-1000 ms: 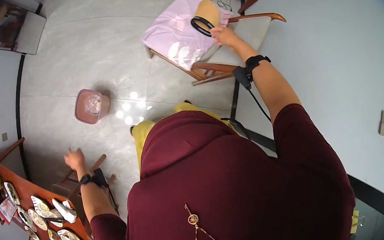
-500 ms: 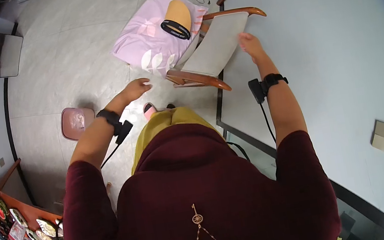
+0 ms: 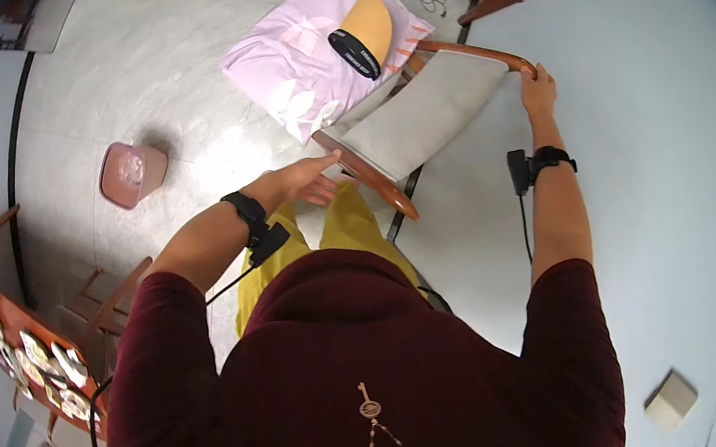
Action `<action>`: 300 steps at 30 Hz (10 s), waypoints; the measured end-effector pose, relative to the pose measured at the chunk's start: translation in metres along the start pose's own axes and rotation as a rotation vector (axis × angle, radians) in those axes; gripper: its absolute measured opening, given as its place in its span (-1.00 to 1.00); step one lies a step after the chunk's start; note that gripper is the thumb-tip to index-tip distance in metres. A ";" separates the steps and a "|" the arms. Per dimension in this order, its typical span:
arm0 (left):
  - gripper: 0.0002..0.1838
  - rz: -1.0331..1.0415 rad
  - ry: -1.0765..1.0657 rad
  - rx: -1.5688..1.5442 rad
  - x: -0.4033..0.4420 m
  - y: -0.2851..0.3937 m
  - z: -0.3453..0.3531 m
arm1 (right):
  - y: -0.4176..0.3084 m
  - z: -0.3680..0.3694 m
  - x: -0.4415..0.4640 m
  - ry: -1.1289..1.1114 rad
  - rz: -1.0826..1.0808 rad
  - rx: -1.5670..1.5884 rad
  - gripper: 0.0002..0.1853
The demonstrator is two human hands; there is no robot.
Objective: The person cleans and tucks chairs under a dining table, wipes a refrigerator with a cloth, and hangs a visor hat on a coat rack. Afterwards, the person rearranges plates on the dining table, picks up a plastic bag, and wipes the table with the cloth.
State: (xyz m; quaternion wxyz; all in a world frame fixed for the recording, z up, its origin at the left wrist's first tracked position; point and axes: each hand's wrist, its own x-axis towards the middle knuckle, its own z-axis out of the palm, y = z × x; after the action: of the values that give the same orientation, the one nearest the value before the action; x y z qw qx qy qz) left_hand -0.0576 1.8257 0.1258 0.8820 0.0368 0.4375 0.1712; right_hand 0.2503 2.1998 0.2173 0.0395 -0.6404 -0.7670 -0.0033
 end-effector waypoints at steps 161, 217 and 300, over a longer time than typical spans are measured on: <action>-0.27 0.821 0.703 -0.923 -0.010 -0.806 0.227 | 0.097 -0.010 -0.694 -1.256 -0.336 0.484 -0.58; -0.16 1.017 0.516 -1.262 -0.109 -0.513 0.055 | -0.420 -0.062 -0.374 -1.195 -0.997 -0.072 -0.54; -0.81 0.352 1.712 -0.289 -0.167 -0.543 0.137 | -0.527 -0.104 -0.432 -0.906 -2.081 -1.012 -0.42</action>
State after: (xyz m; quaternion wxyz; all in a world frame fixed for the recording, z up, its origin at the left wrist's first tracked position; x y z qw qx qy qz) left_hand 0.1028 1.2723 0.2199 0.2092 -0.1488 0.9096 0.3266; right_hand -0.1849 1.6748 0.3166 -0.5013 0.3849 -0.7675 -0.1070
